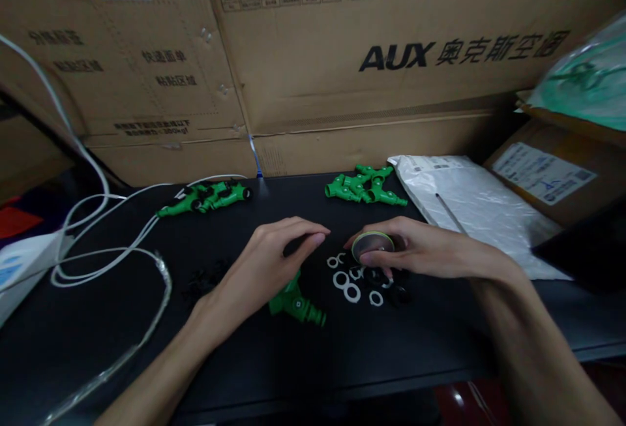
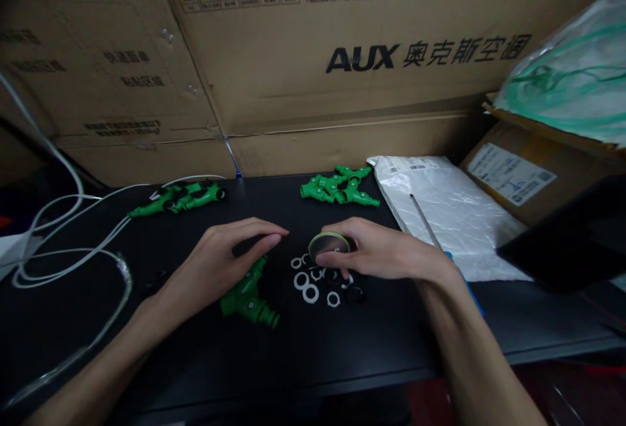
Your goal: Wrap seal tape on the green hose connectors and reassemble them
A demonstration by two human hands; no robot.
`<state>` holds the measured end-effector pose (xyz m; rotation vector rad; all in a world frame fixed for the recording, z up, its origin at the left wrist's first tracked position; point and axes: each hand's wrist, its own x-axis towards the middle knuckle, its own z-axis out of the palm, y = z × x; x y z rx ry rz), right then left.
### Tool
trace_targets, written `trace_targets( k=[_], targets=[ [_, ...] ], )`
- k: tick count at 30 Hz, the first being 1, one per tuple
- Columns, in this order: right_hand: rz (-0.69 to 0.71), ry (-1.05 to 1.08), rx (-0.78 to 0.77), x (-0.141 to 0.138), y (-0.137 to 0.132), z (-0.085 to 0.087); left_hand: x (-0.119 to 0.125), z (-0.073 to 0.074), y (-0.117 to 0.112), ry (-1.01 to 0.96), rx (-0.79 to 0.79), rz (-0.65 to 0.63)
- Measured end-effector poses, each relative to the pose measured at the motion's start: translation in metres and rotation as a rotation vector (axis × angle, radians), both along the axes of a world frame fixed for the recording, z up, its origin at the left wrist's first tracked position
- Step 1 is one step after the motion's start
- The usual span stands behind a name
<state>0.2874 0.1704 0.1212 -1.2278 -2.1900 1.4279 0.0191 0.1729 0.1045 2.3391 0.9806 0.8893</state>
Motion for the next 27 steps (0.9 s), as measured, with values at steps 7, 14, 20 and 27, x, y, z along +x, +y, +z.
trace_targets(
  k=[7,14,20,27],
  targets=[
    [-0.048,0.049,0.100,0.004,0.003,-0.002,-0.039,-0.016,-0.070,0.188,0.092,0.299],
    [-0.159,0.228,0.203,0.001,0.003,0.001,-0.053,-0.045,-0.089,0.216,0.078,0.355],
    [-0.144,0.456,0.069,-0.017,0.003,0.010,-0.051,-0.022,-0.063,0.043,-0.102,0.304],
    [-0.109,0.479,0.003,-0.042,0.016,0.012,-0.032,-0.012,-0.002,-0.058,-0.061,0.163]
  ],
)
